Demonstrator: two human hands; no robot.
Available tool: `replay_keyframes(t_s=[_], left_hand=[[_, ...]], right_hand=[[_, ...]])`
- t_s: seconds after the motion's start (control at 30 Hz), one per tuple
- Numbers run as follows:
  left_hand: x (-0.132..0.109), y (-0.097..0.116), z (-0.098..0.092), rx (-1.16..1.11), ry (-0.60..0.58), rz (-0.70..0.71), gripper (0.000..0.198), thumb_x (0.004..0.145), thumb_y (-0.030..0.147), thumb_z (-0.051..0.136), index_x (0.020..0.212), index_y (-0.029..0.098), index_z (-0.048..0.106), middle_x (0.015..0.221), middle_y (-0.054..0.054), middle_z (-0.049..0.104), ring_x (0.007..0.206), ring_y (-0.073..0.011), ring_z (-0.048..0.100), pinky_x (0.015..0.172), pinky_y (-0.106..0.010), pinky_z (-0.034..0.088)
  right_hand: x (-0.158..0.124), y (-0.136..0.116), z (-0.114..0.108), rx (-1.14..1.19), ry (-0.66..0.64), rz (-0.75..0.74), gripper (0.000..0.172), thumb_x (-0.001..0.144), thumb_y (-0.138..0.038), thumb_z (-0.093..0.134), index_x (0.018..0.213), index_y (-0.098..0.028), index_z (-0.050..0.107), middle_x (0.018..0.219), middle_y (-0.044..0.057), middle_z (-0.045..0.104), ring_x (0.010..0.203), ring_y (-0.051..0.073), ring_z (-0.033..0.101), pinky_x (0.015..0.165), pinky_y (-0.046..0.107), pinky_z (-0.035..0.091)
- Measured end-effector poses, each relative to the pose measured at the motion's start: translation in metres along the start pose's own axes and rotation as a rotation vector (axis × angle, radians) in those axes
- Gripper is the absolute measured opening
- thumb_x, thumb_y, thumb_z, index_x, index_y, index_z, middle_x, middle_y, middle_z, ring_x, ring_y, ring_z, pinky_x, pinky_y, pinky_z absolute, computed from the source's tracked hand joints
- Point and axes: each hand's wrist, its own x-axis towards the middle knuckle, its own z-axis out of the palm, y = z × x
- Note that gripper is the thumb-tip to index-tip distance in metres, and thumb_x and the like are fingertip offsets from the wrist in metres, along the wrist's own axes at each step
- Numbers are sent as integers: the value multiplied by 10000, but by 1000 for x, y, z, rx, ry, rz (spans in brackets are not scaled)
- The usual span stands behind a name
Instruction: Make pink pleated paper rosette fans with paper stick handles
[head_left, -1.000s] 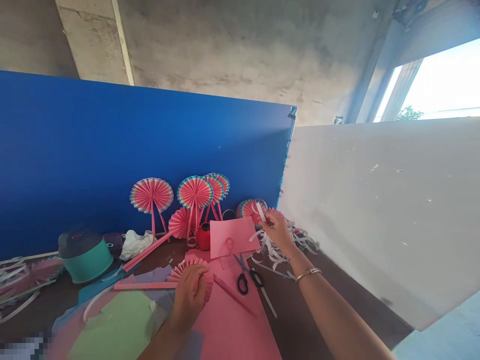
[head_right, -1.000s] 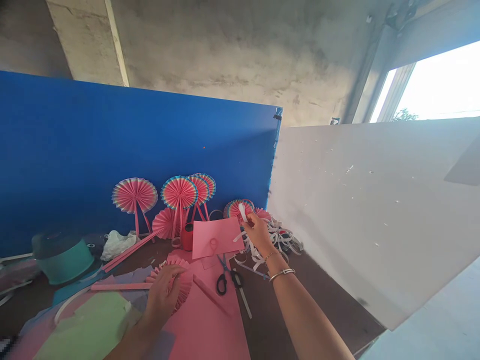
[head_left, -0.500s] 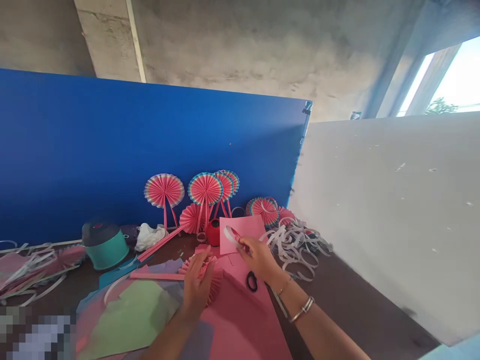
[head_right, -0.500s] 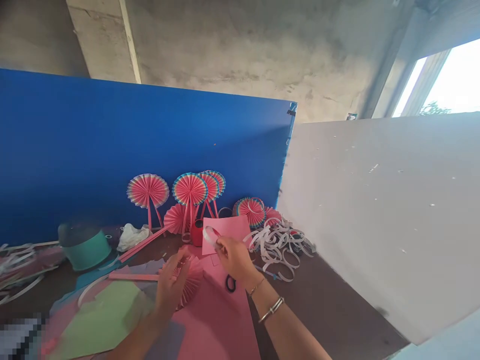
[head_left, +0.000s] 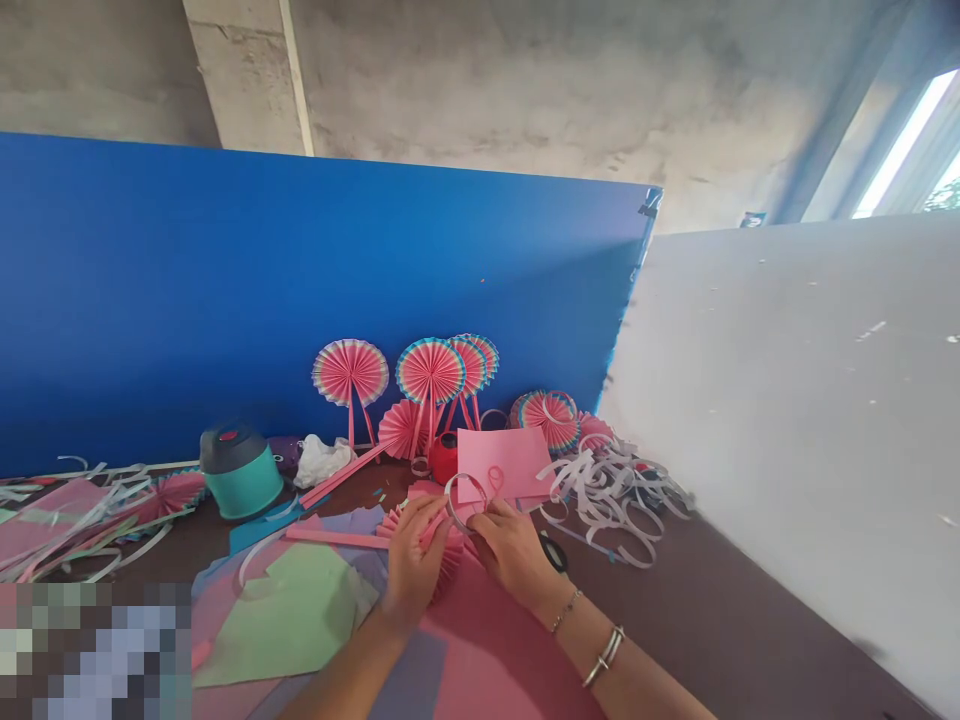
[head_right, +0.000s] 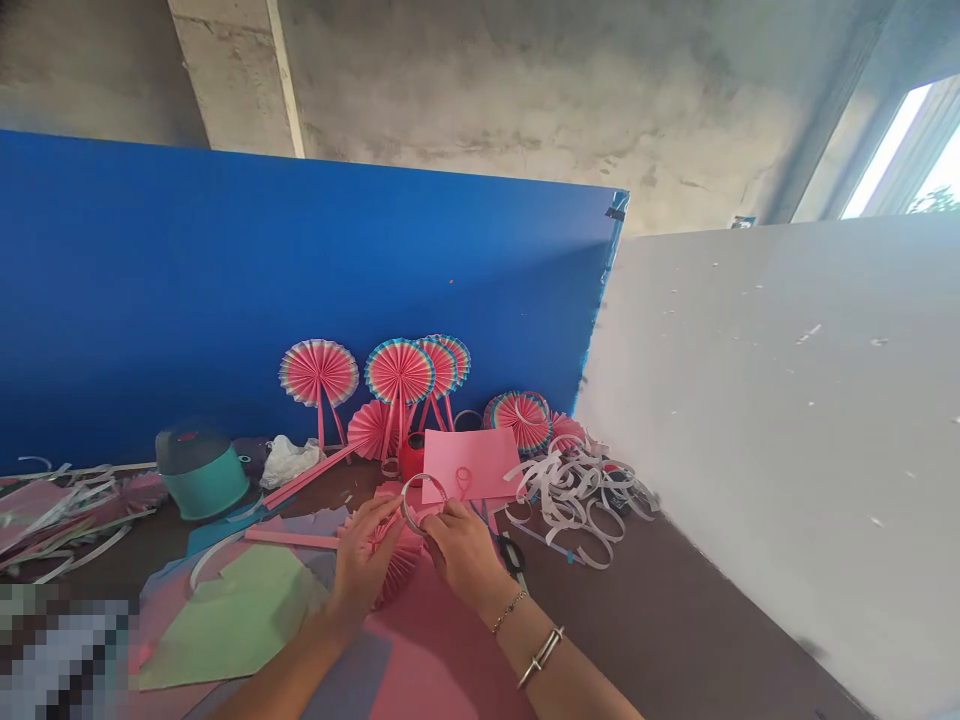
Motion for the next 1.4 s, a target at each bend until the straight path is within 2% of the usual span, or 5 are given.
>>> replay_keyframes(t_s=[0.4, 0.7, 0.93, 1.13, 1.4], left_hand=[[-2, 5, -2, -89, 2, -89, 161, 855, 307, 493, 799, 189, 589, 908, -79, 668, 884, -213, 624, 799, -356, 484], [-2, 1, -3, -56, 1, -40, 139, 863, 285, 486, 803, 197, 574, 918, -73, 639, 909, -211, 594, 846, -376, 455], [7, 10, -10, -87, 29, -107, 171, 824, 338, 558, 775, 198, 644, 937, -64, 625, 933, -215, 585, 860, -372, 450], [32, 1, -28, -203, 224, -360, 465, 802, 324, 542, 1251, 205, 508, 980, -68, 636, 905, -178, 609, 769, -312, 492], [66, -4, -46, -146, 26, -440, 357, 705, 318, 530, 983, 125, 644, 914, -103, 697, 807, -198, 643, 681, -315, 487]], right_hand=[[-4, -8, -3, -11, -46, 19, 113, 845, -195, 447, 780, -189, 539, 706, 31, 621, 694, 182, 531, 756, 331, 282], [-5, 4, -3, 94, 108, 120, 278, 923, -154, 363, 1182, -201, 452, 856, 37, 675, 801, 177, 587, 806, 322, 271], [-1, -2, -10, 115, 93, 114, 192, 936, -164, 363, 917, -222, 545, 803, 6, 678, 734, 156, 587, 735, 296, 267], [1, 8, -10, 56, 161, 180, 238, 939, -173, 310, 862, -209, 532, 718, 8, 646, 682, 156, 564, 713, 292, 266], [0, 11, -5, 96, 174, 219, 199, 934, -204, 350, 850, -197, 530, 749, 6, 660, 699, 148, 578, 735, 290, 247]])
